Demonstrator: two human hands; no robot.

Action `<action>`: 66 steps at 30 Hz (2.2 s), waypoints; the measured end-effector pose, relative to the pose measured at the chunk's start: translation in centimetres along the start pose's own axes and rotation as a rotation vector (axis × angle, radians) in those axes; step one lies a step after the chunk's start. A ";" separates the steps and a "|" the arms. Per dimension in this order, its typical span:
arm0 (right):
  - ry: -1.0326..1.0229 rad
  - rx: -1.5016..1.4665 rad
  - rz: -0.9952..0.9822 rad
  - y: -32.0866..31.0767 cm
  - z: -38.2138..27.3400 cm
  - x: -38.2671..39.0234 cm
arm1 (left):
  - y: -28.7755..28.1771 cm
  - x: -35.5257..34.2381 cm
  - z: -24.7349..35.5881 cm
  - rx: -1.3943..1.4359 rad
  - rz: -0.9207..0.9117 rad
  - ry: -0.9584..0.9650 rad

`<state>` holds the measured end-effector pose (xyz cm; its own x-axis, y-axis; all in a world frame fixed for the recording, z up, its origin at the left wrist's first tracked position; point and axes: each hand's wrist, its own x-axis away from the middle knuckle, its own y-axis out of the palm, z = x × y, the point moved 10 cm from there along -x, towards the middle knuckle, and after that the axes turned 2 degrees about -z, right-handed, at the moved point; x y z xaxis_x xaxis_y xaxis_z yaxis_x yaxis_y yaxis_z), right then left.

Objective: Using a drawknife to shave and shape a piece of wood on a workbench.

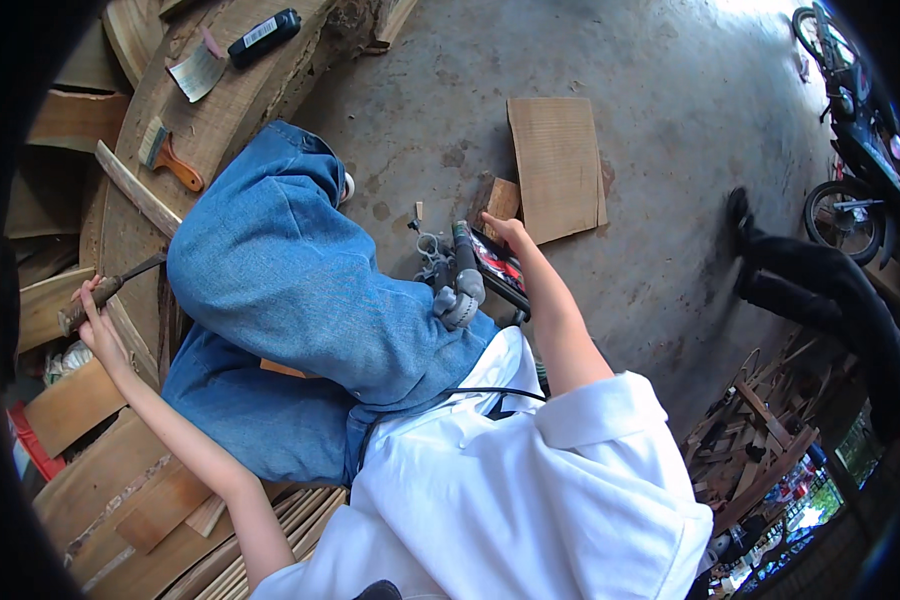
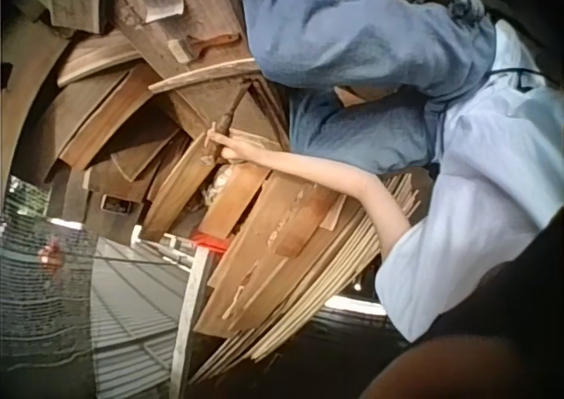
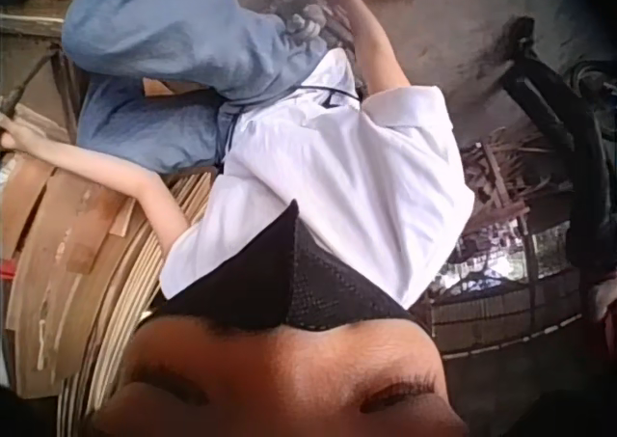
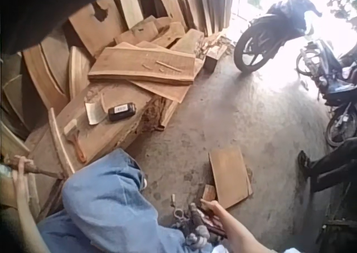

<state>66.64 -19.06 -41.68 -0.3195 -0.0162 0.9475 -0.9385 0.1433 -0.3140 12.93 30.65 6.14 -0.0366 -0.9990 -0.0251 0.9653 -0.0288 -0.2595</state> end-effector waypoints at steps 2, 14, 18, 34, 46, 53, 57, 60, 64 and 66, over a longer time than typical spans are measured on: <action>0.024 0.027 0.228 -2.2 0.2 -0.9 | 1.5 -0.4 -0.8 0.023 -0.027 0.003; -0.187 0.198 0.470 -2.5 -4.1 4.2 | 1.1 -0.6 -0.4 0.002 0.007 -0.002; -0.311 0.231 0.486 -2.3 -7.2 6.5 | 1.5 -0.1 1.5 -0.106 0.017 -0.007; -0.859 0.518 0.415 -0.8 -25.2 9.2 | 3.8 0.3 3.4 -0.101 -0.057 0.163; -0.332 0.446 0.500 -3.0 -13.4 5.7 | 4.6 0.8 3.5 -0.113 -0.077 0.174; -0.322 0.476 0.523 -1.6 -13.4 6.9 | 3.1 1.3 3.6 -0.161 -0.030 0.141; -0.254 0.470 0.521 -1.0 -12.1 6.6 | 2.7 1.6 3.6 -0.138 -0.006 0.139; -0.259 0.444 0.537 -1.8 -11.6 6.2 | 2.3 1.5 2.7 -0.088 0.004 0.151; -0.436 0.424 0.514 -1.3 -12.9 7.4 | 1.8 1.7 3.1 -0.097 0.009 0.136; -0.604 0.361 0.450 -1.9 -13.1 6.9 | 2.3 1.4 3.3 -0.094 -0.002 0.164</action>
<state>67.93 -6.51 -33.74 -0.5930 -0.5753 0.5634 -0.6557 -0.0610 -0.7526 15.98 29.12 8.74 -0.0876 -0.9799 -0.1794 0.9372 -0.0200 -0.3483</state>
